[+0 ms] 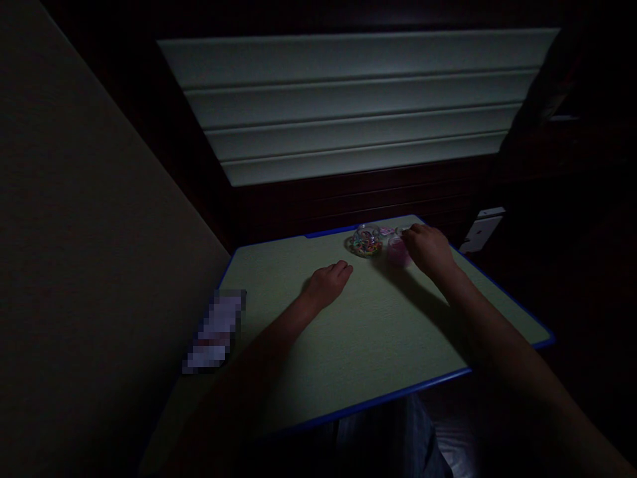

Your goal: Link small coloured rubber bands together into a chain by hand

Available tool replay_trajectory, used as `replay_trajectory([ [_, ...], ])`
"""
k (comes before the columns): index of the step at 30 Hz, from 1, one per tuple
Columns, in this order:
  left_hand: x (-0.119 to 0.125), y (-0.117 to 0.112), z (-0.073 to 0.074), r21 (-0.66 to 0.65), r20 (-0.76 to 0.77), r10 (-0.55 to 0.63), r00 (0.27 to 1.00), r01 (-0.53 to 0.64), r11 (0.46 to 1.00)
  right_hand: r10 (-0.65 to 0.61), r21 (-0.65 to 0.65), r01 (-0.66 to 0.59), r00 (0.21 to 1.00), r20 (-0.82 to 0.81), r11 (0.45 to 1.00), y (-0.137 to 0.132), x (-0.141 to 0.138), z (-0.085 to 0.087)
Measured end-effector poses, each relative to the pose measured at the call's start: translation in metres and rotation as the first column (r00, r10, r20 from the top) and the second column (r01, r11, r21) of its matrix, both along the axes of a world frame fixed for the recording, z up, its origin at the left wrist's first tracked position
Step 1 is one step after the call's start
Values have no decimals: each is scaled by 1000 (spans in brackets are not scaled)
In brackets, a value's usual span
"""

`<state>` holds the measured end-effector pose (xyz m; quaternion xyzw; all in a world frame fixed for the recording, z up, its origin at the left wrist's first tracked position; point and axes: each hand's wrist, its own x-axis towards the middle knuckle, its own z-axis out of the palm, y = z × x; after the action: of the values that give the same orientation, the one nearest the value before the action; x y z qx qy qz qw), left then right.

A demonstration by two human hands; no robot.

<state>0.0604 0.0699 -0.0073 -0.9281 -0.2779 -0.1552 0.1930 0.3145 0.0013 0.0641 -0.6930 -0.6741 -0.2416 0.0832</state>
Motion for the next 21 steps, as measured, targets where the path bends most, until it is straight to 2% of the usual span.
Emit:
replay_trajectory([
  [5, 0, 0, 2, -28, -16, 19, 1000, -19, 999, -85, -58, 84, 996, -28, 995, 1, 13, -1],
  [10, 0, 0, 2, -47, 13, 62, 998, -62, 997, -87, -65, 86, 996, -17, 994, 1, 10, 0],
  [14, 1, 1, 2, -113, 107, 101, 989, -89, 990, -69, -45, 67, 997, -41, 997, 0, 11, 0],
  [18, 4, 9, 2, -253, 279, 160, 947, -88, 963, -34, 27, 40, 981, -189, 999, -1, 14, 1],
  [21, 9, 23, 3, -366, 410, 233, 882, -74, 928, 31, 77, -2, 925, -379, 997, 3, 18, 1],
])
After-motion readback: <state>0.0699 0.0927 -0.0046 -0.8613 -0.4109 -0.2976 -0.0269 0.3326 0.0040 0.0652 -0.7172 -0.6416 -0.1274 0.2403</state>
